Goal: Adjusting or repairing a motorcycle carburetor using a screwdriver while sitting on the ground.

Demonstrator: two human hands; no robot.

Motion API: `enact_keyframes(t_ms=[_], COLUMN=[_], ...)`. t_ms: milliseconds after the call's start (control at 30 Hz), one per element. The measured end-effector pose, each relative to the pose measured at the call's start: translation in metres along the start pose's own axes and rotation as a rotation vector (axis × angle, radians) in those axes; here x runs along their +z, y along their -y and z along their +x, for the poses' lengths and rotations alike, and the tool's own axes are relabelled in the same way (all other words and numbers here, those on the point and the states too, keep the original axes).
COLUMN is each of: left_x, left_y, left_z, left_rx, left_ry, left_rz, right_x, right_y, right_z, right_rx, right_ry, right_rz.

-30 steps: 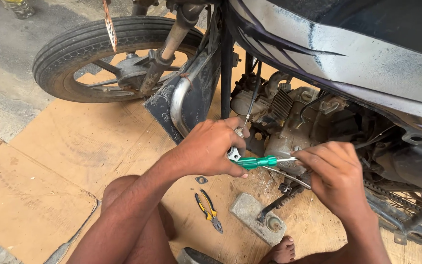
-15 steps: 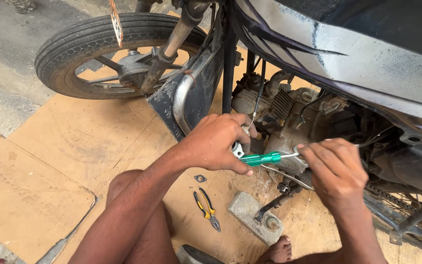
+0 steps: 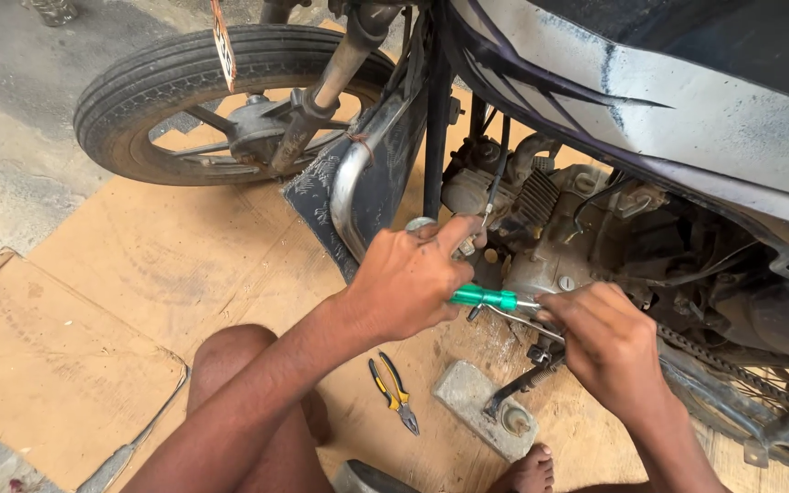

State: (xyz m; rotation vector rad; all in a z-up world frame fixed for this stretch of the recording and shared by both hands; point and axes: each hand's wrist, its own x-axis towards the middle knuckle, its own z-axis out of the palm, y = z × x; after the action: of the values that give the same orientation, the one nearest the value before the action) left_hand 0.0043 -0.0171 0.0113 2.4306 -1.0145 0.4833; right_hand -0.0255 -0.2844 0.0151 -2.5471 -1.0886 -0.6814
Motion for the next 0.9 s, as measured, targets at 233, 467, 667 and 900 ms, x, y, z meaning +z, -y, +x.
enact_keyframes(t_ms=[233, 467, 667, 900], left_x=[0.008, 0.013, 0.014, 0.003], left_y=[0.004, 0.003, 0.005, 0.009], left_z=[-0.004, -0.002, -0.002, -0.011], left_rx=[0.115, 0.19, 0.072, 0.01], left_ry=[-0.131, -0.154, -0.021, 0.002], left_rz=[0.171, 0.28, 0.151, 0.03], right_x=[0.015, 0.024, 0.002, 0.027], right_y=[-0.006, -0.038, -0.012, -0.025], right_z=[-0.005, -0.006, 0.001, -0.034], right_rx=[0.445, 0.921, 0.508, -0.17], right_ry=[0.092, 0.561, 0.272, -0.139], right_rz=[0.299, 0.602, 0.335, -0.378])
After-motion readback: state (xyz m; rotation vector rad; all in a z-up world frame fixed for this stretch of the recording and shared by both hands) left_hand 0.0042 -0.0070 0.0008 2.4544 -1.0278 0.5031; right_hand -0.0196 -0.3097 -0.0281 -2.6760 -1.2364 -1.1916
